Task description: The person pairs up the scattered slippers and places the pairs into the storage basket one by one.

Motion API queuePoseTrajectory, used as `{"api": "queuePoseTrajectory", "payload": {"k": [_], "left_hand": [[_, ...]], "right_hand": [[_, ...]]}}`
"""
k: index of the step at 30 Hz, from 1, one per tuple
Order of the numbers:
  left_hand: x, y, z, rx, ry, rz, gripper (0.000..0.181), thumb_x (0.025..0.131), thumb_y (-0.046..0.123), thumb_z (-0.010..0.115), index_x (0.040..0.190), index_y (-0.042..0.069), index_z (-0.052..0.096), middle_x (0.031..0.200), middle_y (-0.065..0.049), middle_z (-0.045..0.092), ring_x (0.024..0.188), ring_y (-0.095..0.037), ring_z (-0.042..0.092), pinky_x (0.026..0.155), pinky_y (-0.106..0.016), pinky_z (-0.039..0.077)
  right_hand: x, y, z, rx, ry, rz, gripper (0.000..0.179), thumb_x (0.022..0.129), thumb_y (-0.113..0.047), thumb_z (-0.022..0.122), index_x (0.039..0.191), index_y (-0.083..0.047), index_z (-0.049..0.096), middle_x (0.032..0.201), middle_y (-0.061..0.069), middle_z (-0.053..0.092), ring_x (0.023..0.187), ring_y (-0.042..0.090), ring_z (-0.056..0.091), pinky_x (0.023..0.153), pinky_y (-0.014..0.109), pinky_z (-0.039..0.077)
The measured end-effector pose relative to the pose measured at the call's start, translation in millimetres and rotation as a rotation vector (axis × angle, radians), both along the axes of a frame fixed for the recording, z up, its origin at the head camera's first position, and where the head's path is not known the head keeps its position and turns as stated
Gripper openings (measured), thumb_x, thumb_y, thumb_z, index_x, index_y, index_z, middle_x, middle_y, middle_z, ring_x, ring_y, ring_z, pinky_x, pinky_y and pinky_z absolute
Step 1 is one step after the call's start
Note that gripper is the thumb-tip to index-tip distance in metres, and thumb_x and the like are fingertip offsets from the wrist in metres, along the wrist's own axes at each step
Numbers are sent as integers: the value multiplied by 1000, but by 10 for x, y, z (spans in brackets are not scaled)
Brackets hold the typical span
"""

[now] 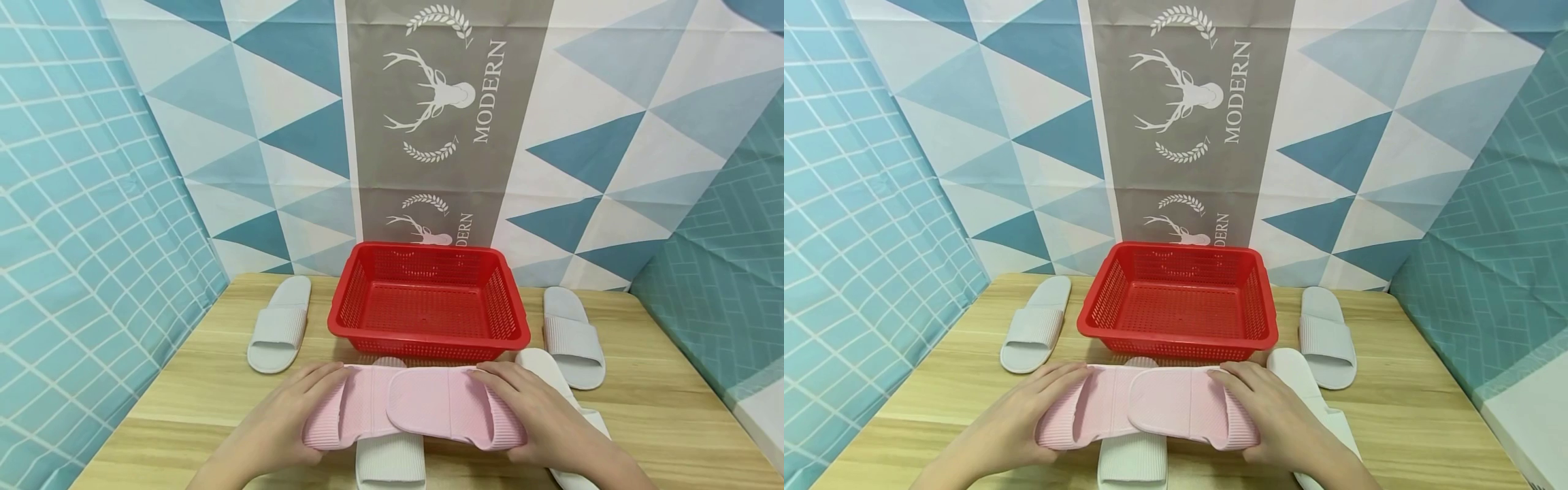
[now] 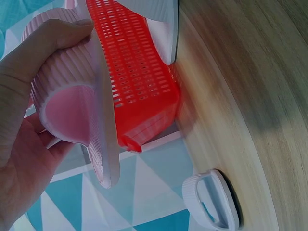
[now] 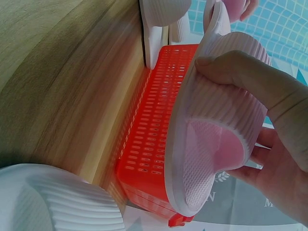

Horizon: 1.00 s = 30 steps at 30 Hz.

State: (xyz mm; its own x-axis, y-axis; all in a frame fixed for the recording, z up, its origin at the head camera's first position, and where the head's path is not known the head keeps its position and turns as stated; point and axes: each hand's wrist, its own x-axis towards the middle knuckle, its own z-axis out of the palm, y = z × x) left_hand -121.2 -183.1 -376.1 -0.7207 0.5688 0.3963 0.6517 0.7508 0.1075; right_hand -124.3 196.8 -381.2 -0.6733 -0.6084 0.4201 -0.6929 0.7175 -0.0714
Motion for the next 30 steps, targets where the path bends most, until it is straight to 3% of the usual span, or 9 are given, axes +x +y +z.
{"api": "queuePoseTrajectory", "payload": {"k": [5, 16, 30], "left_hand": [[-1, 4, -7, 4, 13, -11, 108, 40, 22, 92, 139, 21, 48, 132, 9, 56, 119, -13, 52, 97, -37, 52], [-1, 20, -14, -1, 36, -21, 107, 39, 24, 92, 138, 20, 50, 133, 5, 57, 120, -17, 54, 98, -38, 50], [-7, 19, -15, -8, 59, -18, 107, 38, 23, 91, 136, 19, 51, 132, 3, 58, 120, -18, 54, 99, -37, 49]], "right_hand": [[0, 1, 5, 9, -1, -3, 114, 36, -20, 93, 140, -24, 47, 133, -13, 51, 119, 6, 49, 98, 23, 41], [-8, 0, -7, -18, 18, 36, 114, 35, -16, 91, 140, -22, 47, 133, -11, 52, 119, 7, 49, 106, 8, 23], [-23, -2, -6, -23, 31, 35, 114, 33, -15, 90, 139, -22, 48, 133, -10, 53, 119, 8, 49, 106, 10, 21]]}}
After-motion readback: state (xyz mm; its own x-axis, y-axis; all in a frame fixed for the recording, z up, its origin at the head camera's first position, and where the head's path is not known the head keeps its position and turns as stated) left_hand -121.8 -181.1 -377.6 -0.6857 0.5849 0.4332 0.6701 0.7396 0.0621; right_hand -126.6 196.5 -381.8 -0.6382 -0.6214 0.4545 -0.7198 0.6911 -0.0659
